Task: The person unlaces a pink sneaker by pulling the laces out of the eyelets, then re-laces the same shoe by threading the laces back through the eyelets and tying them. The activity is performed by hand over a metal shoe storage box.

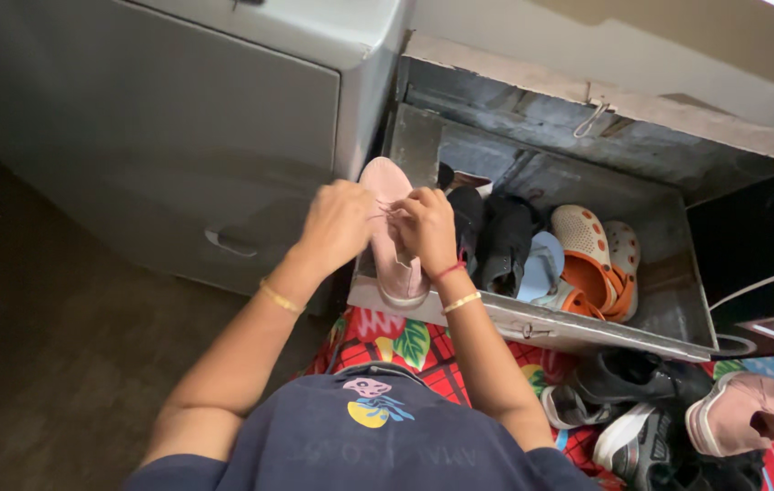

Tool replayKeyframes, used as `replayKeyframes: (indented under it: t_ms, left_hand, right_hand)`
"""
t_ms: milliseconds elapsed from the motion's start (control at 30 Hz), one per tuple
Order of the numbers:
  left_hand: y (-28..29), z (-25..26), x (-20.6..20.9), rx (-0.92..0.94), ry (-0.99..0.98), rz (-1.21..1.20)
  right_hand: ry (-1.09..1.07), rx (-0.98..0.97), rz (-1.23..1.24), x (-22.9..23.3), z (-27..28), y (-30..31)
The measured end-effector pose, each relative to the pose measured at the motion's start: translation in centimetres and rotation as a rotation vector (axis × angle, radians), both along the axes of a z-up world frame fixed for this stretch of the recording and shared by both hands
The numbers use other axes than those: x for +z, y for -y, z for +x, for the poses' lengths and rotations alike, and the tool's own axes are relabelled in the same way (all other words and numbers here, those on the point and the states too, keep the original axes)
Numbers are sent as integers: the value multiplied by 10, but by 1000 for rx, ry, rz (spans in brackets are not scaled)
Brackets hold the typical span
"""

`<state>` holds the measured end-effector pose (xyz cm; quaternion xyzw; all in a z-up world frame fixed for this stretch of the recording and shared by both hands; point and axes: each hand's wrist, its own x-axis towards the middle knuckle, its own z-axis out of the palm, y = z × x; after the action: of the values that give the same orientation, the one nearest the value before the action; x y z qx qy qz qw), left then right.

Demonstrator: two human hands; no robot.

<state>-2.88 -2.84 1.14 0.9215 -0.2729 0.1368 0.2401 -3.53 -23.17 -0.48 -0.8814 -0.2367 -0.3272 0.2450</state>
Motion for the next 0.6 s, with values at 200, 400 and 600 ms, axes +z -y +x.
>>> replayKeyframes:
  t_ms: [200,400,600]
  left_hand:
    - [19,34,-36,-351,-170,-334]
    - [18,36,-56,-242,-250,-308]
    - [15,38,-57,-226,-252,-253]
  right_hand:
    - [-84,34,-300,-18,27,2]
    - [-333,296,225,-26,28,47]
    - [-732,811,1446,-8,21,108]
